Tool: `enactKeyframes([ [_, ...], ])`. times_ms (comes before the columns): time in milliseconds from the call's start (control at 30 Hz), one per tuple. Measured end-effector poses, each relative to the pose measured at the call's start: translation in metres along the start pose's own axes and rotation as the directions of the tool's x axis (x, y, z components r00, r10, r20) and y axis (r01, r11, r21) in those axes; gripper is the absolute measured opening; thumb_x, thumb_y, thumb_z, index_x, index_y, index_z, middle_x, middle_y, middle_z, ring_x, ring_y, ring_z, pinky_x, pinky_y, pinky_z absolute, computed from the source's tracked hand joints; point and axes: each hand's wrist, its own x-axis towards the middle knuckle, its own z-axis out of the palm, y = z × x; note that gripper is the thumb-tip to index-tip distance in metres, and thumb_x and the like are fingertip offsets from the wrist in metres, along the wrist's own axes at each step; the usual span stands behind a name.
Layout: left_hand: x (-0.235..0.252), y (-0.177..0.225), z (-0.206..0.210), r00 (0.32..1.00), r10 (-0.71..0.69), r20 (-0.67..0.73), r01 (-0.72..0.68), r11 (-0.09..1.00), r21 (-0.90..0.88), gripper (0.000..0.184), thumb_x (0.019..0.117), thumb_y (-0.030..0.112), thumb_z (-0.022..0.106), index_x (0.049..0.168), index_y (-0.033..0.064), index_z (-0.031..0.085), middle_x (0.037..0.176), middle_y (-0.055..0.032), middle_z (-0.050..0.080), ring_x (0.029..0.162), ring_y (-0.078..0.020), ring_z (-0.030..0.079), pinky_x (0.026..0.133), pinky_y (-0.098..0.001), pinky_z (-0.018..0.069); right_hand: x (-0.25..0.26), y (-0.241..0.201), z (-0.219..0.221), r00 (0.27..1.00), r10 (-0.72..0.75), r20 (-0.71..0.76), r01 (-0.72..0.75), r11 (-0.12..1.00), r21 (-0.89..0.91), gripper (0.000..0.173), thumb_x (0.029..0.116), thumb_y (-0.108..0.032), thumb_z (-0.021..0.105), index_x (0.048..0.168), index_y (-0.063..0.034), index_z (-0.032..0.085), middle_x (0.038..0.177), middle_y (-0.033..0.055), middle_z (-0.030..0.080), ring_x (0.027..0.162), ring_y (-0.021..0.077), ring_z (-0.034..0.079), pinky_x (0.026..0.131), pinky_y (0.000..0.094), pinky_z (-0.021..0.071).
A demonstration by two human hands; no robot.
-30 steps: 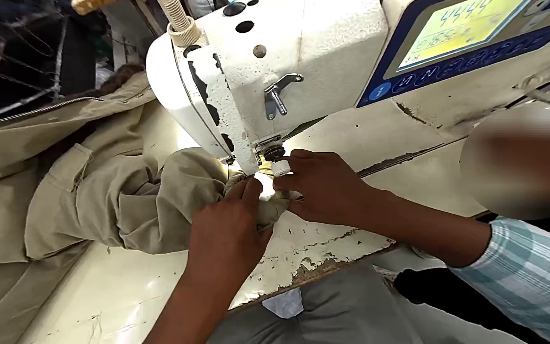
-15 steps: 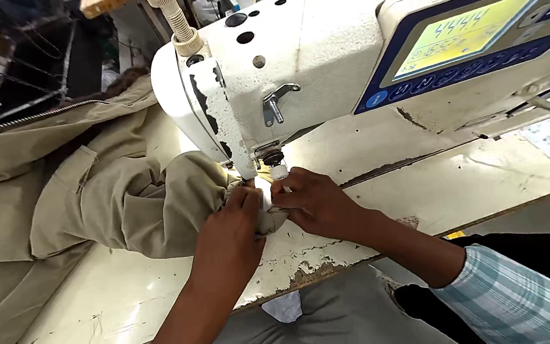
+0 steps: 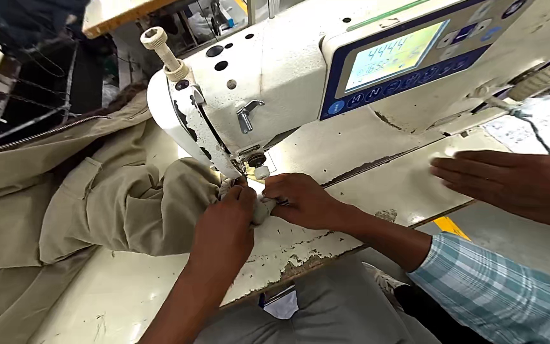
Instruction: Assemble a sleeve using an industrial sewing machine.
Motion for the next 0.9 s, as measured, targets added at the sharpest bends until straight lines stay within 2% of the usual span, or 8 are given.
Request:
enactKeyframes([
  [67, 0.005, 0.000, -0.007, 1.000, 0.003, 0.029, -0.002, 1.000, -0.028, 0.044, 0.0673, -0.001, 0.087, 0.108, 0.0073, 0.073, 0.102, -0.0121, 0.071, 0.082, -0.0328, 0.071, 0.065, -0.0545, 0.0580, 0.000, 0.001, -0.001, 1.000, 0.022, 0.020, -0.023, 0.999, 0.047, 0.014, 0.0885, -0.022, 0.073, 0.088, -0.0089, 0.072, 0.082, 0.0022, 0.062, 0.078, 0.0154, 0.063, 0.068, 0.0390, 0.0524],
  [167, 0.009, 0.000, -0.016, 0.997, -0.013, 0.073, 0.018, 0.998, -0.061, 0.036, 0.0720, 0.002, 0.084, 0.105, 0.0086, 0.073, 0.099, -0.0097, 0.072, 0.086, -0.0302, 0.070, 0.070, -0.0529, 0.0580, -0.001, -0.002, 0.000, 0.998, 0.045, 0.033, -0.045, 0.999, 0.013, 0.022, 0.0885, -0.031, 0.076, 0.090, -0.0096, 0.072, 0.085, 0.0012, 0.061, 0.082, 0.0142, 0.061, 0.072, 0.0353, 0.0515],
  [333, 0.010, 0.003, -0.016, 0.992, -0.024, 0.126, 0.034, 0.996, -0.077, 0.038, 0.0740, 0.001, 0.082, 0.110, 0.0077, 0.073, 0.104, -0.0116, 0.071, 0.091, -0.0315, 0.070, 0.074, -0.0542, 0.0582, -0.003, -0.011, 0.006, 0.991, 0.132, -0.018, -0.132, 0.991, -0.024, 0.016, 0.0881, -0.025, 0.076, 0.085, -0.0104, 0.072, 0.082, 0.0004, 0.060, 0.079, 0.0142, 0.058, 0.070, 0.0329, 0.0469],
  [467, 0.012, -0.004, -0.014, 0.994, 0.033, 0.108, -0.015, 0.987, -0.160, 0.036, 0.0733, 0.001, 0.081, 0.107, 0.0108, 0.075, 0.102, -0.0060, 0.071, 0.090, -0.0250, 0.070, 0.074, -0.0506, 0.0580, -0.002, -0.013, 0.006, 0.977, 0.211, -0.018, -0.209, 0.976, 0.061, 0.018, 0.0860, -0.024, 0.077, 0.075, -0.0113, 0.070, 0.077, -0.0025, 0.056, 0.078, 0.0115, 0.055, 0.071, 0.0327, 0.0441],
  [533, 0.013, -0.007, -0.016, 0.995, 0.026, 0.095, -0.006, 0.979, -0.204, 0.034, 0.0730, 0.003, 0.082, 0.105, 0.0127, 0.077, 0.103, -0.0032, 0.072, 0.091, -0.0218, 0.070, 0.075, -0.0492, 0.0586, 0.000, -0.014, 0.003, 0.978, 0.207, 0.000, -0.206, 0.975, 0.085, 0.018, 0.0852, -0.022, 0.077, 0.073, -0.0108, 0.069, 0.079, -0.0017, 0.059, 0.081, 0.0121, 0.058, 0.072, 0.0345, 0.0464],
  [600, 0.014, -0.009, -0.015, 0.995, 0.027, 0.099, -0.005, 0.976, -0.219, 0.032, 0.0727, 0.004, 0.082, 0.103, 0.0136, 0.078, 0.103, -0.0017, 0.072, 0.092, -0.0206, 0.070, 0.076, -0.0490, 0.0587, 0.001, -0.016, 0.001, 0.985, 0.172, -0.005, -0.171, 0.984, 0.052, 0.018, 0.0828, -0.019, 0.079, 0.070, -0.0118, 0.068, 0.078, -0.0023, 0.059, 0.078, 0.0119, 0.058, 0.068, 0.0334, 0.0469],
  [767, 0.006, -0.011, -0.004, 0.990, 0.059, 0.128, -0.038, 0.987, -0.155, 0.038, 0.0707, 0.008, 0.083, 0.108, 0.0140, 0.078, 0.114, -0.0021, 0.068, 0.093, -0.0209, 0.069, 0.074, -0.0475, 0.0596, -0.001, -0.018, -0.001, 0.987, 0.146, 0.063, -0.148, 0.988, 0.032, 0.016, 0.0810, -0.016, 0.078, 0.069, -0.0137, 0.068, 0.078, -0.0040, 0.059, 0.078, 0.0110, 0.057, 0.066, 0.0326, 0.0456],
  [900, 0.004, -0.008, -0.003, 0.983, 0.041, 0.181, -0.023, 0.995, -0.097, 0.042, 0.0722, 0.013, 0.084, 0.113, 0.0161, 0.076, 0.125, -0.0037, 0.064, 0.088, -0.0230, 0.069, 0.070, -0.0483, 0.0604, 0.000, -0.018, -0.003, 0.986, 0.135, 0.096, -0.142, 0.988, 0.063, 0.020, 0.0789, -0.014, 0.079, 0.065, -0.0122, 0.064, 0.077, -0.0026, 0.058, 0.078, 0.0111, 0.057, 0.065, 0.0325, 0.0456],
])
